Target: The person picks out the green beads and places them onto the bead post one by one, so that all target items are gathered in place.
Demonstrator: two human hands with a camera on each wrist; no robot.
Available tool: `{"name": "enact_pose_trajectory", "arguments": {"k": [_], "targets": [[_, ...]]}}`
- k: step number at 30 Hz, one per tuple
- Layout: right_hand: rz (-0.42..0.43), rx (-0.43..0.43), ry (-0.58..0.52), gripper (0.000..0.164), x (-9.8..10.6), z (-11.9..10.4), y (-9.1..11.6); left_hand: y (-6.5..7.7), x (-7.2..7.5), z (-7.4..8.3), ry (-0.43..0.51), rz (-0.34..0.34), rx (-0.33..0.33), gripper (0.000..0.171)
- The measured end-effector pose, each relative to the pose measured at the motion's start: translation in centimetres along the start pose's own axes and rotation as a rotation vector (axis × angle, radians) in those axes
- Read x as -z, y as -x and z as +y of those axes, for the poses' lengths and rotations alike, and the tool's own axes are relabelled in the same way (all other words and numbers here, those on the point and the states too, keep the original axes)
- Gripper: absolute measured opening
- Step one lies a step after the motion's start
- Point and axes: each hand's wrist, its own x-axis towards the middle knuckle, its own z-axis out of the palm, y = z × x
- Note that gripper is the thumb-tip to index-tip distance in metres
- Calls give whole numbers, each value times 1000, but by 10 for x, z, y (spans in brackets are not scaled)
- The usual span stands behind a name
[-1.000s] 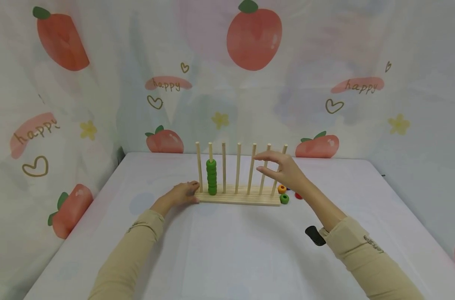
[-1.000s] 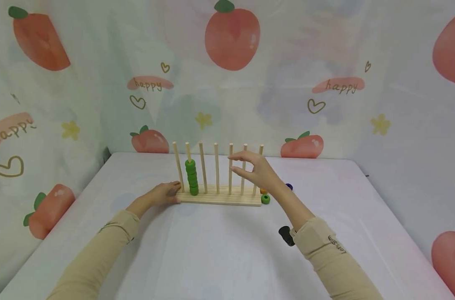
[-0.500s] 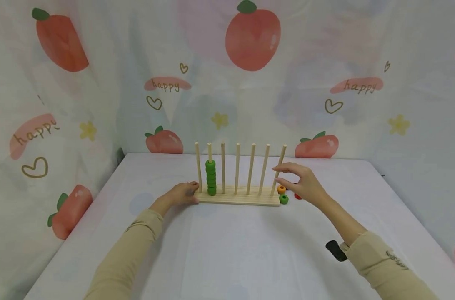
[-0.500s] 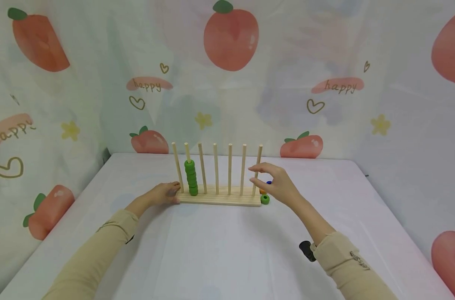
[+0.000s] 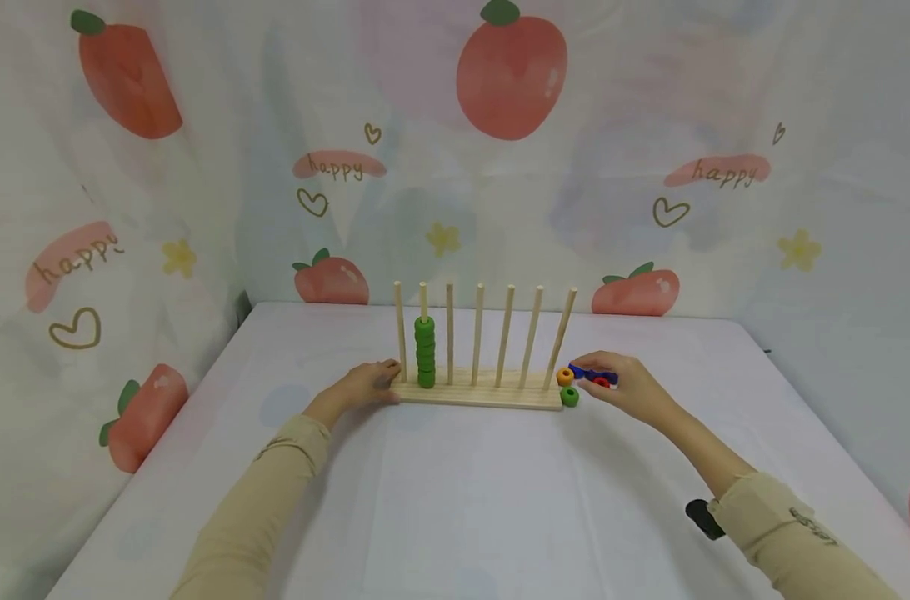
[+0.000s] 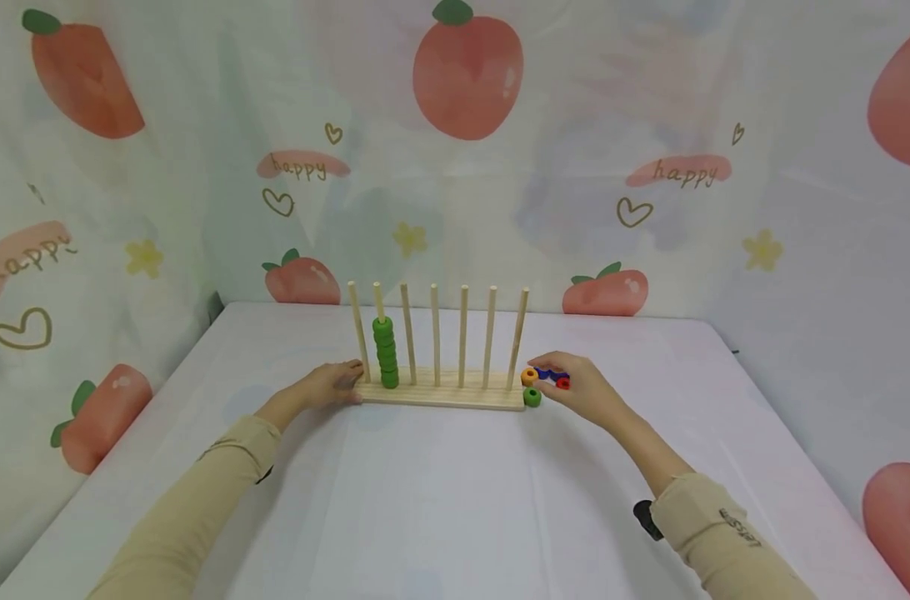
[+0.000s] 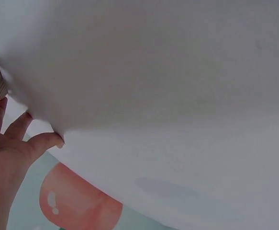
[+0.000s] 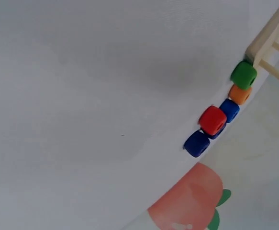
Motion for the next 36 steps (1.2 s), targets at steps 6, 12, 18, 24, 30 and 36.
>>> {"name": "enact_pose_trajectory", "arguments": {"k": [6, 12, 18, 24, 30, 36], "targets": [[-28, -70, -27, 29, -4, 14, 7, -3, 0, -2, -3, -3, -9, 66], [-117, -169, -51, 36, -8, 22, 6, -1, 1, -1, -7, 1, 5, 66], [-185, -263, -86, 35, -16, 29, 6, -1, 2, 2, 5, -12, 6, 66], [-189, -250, -91, 33, -25, 37, 4, -2, 2, 2, 20, -10, 11, 66], [-219, -246, -71, 29, -31, 42, 2, -3, 0, 1, 3, 2, -16, 65], [-252, -271, -97, 28, -35, 41, -2, -3, 2, 2, -14, 2, 8, 66]]}}
